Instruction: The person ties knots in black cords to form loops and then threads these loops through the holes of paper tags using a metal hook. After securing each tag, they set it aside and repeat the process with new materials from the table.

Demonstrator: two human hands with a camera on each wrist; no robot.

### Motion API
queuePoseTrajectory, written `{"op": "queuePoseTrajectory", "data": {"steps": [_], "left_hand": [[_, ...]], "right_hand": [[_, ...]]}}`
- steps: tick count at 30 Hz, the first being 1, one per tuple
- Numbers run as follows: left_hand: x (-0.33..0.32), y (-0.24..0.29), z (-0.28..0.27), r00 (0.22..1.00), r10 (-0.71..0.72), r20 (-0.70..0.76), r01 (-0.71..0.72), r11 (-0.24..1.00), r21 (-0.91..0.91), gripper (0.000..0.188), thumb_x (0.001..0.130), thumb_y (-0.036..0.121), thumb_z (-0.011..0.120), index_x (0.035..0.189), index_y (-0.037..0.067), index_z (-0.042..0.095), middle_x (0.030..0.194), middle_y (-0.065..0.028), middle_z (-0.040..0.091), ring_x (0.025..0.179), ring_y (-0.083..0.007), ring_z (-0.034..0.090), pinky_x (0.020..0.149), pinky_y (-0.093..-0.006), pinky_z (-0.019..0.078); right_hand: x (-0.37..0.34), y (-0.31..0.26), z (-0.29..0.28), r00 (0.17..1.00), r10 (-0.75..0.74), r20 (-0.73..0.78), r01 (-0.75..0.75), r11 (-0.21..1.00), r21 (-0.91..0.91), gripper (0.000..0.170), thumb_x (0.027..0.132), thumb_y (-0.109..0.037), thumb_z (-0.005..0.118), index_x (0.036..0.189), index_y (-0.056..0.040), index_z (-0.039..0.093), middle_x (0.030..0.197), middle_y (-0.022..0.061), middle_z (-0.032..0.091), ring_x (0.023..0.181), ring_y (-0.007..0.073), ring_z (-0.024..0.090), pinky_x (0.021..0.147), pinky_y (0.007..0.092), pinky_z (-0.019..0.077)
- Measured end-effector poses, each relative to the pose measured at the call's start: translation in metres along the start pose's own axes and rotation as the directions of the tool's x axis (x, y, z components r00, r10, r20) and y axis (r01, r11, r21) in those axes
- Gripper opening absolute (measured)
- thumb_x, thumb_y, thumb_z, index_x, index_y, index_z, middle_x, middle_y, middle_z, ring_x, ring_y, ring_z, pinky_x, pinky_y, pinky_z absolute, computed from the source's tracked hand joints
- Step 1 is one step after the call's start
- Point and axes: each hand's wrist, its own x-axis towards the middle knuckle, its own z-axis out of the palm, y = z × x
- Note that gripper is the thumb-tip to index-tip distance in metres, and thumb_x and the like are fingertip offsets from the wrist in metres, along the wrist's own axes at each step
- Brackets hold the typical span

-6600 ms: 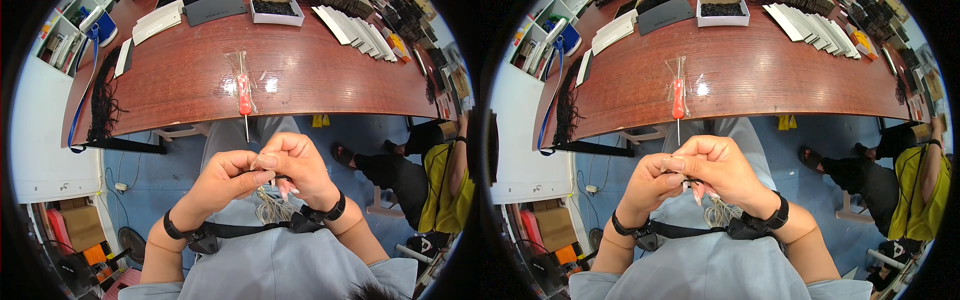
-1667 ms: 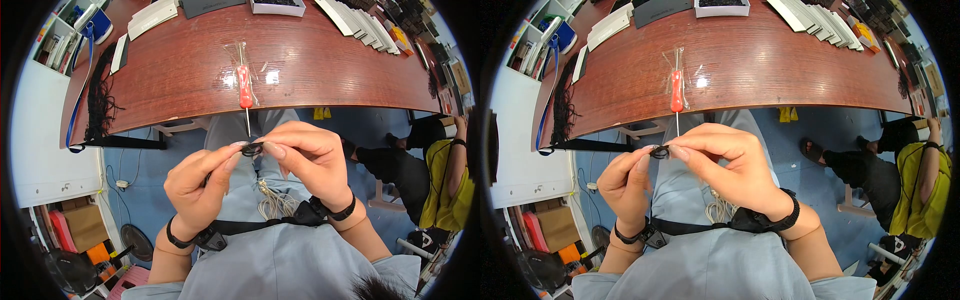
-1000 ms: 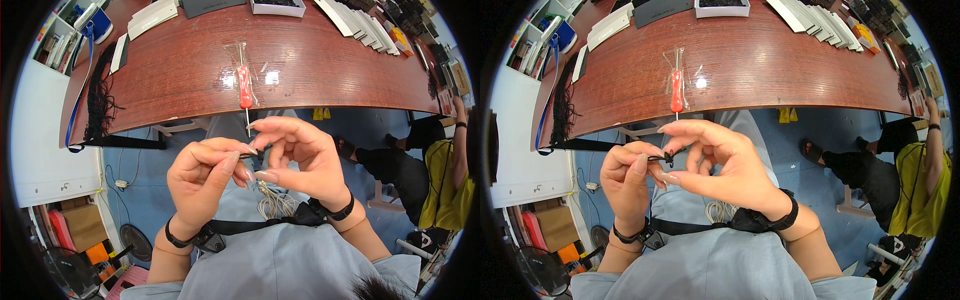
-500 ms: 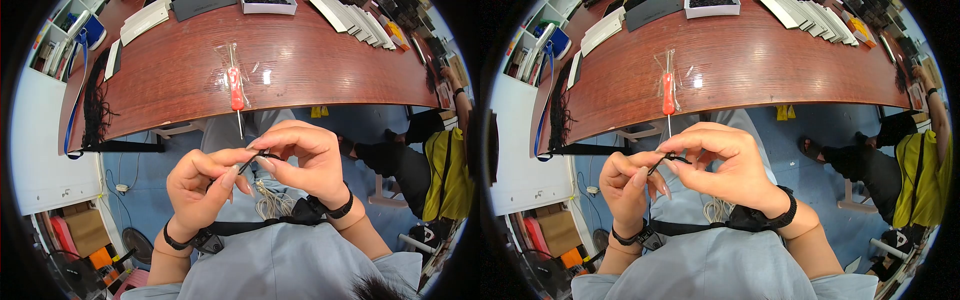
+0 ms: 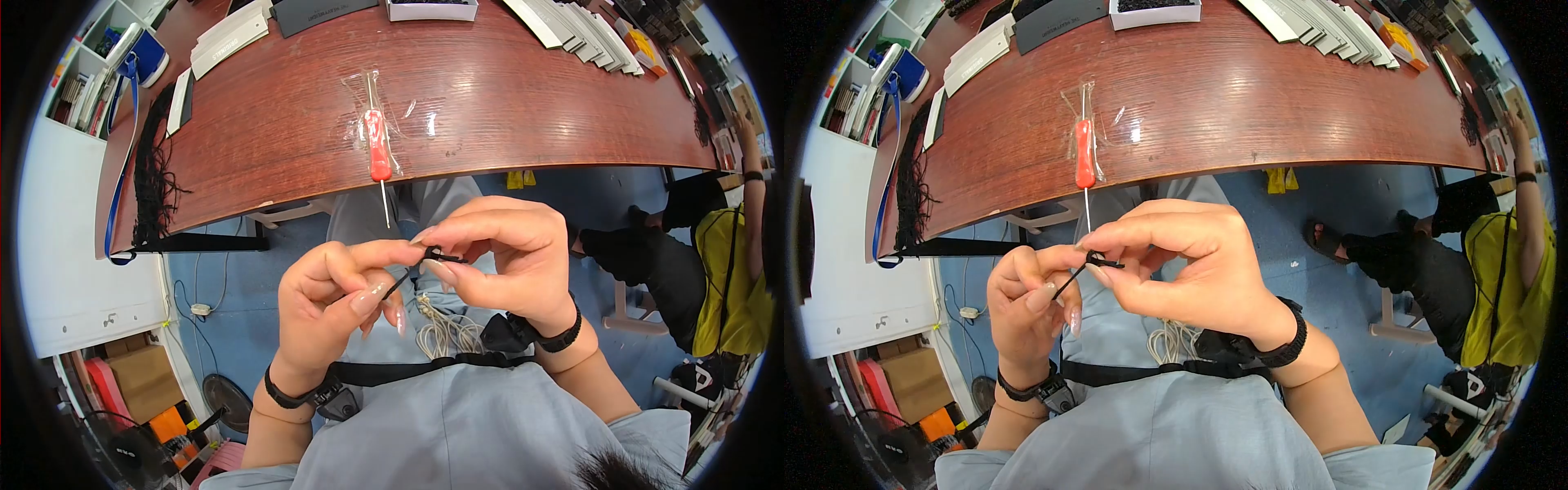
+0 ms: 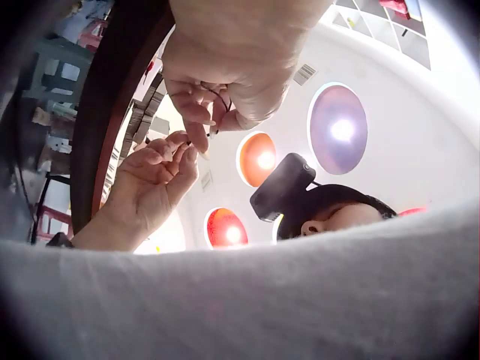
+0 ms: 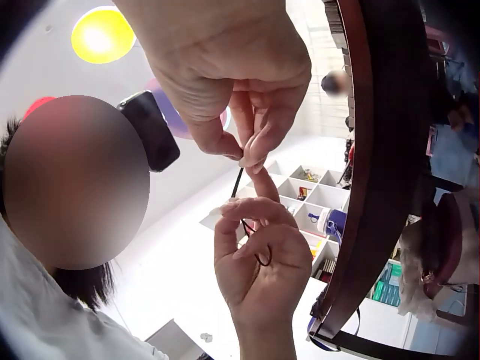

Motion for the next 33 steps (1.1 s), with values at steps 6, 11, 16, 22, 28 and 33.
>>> {"op": "queuePoseTrajectory", "data": {"steps": [6, 11, 16, 22, 28, 33], "left_hand": [[0.0, 0.0, 0.004, 0.999, 0.018, -0.034, -0.017, 1.0, 0.024, 0.011, 0.076, 0.001, 0.05, 0.07, 0.003, 0.041, 0.103, -0.0304, 0.048, 0.052, -0.0107, 0.05, 0.052, -0.0262, 0.0477], [0.002, 0.0, 0.001, 0.977, 0.214, 0.015, -0.197, 0.869, 0.455, 0.008, 0.072, -0.002, 0.055, 0.069, 0.002, 0.049, 0.1, -0.0182, 0.047, 0.062, -0.0069, 0.045, 0.061, -0.0207, 0.039], [0.0, 0.003, 0.001, 0.975, 0.197, -0.106, -0.142, 0.909, 0.391, 0.008, 0.07, -0.002, 0.058, 0.068, 0.003, 0.051, 0.101, -0.0128, 0.043, 0.065, -0.006, 0.042, 0.061, -0.0187, 0.0347], [0.003, 0.006, 0.0, 0.951, 0.269, -0.153, -0.196, 0.906, 0.375, 0.01, 0.071, -0.002, 0.057, 0.066, 0.003, 0.049, 0.102, -0.011, 0.041, 0.057, -0.0046, 0.038, 0.047, -0.0155, 0.0319], [0.008, 0.008, 0.007, 0.93, 0.297, -0.219, -0.202, 0.906, 0.371, 0.009, 0.074, 0.005, 0.051, 0.068, 0.001, 0.046, 0.093, -0.007, 0.033, 0.06, -0.0056, 0.036, 0.047, -0.0156, 0.0303], [0.01, 0.012, 0.003, 0.917, 0.351, -0.191, -0.23, 0.855, 0.465, 0.008, 0.07, -0.006, 0.057, 0.066, 0.0, 0.052, 0.091, -0.0067, 0.042, 0.059, -0.0053, 0.042, 0.052, -0.0163, 0.0347]], "right_hand": [[0.0, -0.001, 0.001, 1.0, -0.018, -0.011, 0.018, 0.999, -0.035, 0.024, 0.061, 0.003, 0.062, 0.084, -0.0017, 0.062, 0.071, 0.0065, 0.059, 0.06, 0.0077, 0.055, 0.052, 0.0184, 0.047], [-0.002, -0.003, -0.002, 0.999, 0.05, -0.002, -0.05, 0.997, 0.056, 0.019, 0.062, 0.005, 0.061, 0.08, -0.0009, 0.062, 0.072, 0.0063, 0.058, 0.064, 0.0083, 0.056, 0.054, 0.0185, 0.0475], [-0.002, -0.006, -0.002, 0.98, 0.198, 0.0, -0.192, 0.951, 0.242, 0.013, 0.063, 0.006, 0.06, 0.076, 0.001, 0.06, 0.073, 0.0057, 0.059, 0.067, 0.0085, 0.057, 0.055, 0.0187, 0.048], [-0.008, -0.006, -0.005, 0.963, 0.241, 0.124, -0.271, 0.866, 0.42, 0.012, 0.065, 0.007, 0.059, 0.076, 0.0038, 0.058, 0.072, 0.0091, 0.059, 0.066, 0.0114, 0.059, 0.055, 0.019, 0.0483], [-0.009, -0.006, -0.002, 0.949, 0.258, 0.183, -0.316, 0.756, 0.573, 0.011, 0.066, 0.008, 0.057, 0.077, 0.0041, 0.055, 0.072, 0.0113, 0.059, 0.064, 0.0134, 0.059, 0.053, 0.0196, 0.0487], [-0.01, 0.002, 0.0, 0.948, 0.244, 0.204, -0.315, 0.636, 0.705, 0.012, 0.07, 0.006, 0.056, 0.082, 0.0032, 0.054, 0.073, 0.0112, 0.058, 0.063, 0.0139, 0.059, 0.051, 0.0209, 0.0493]]}}
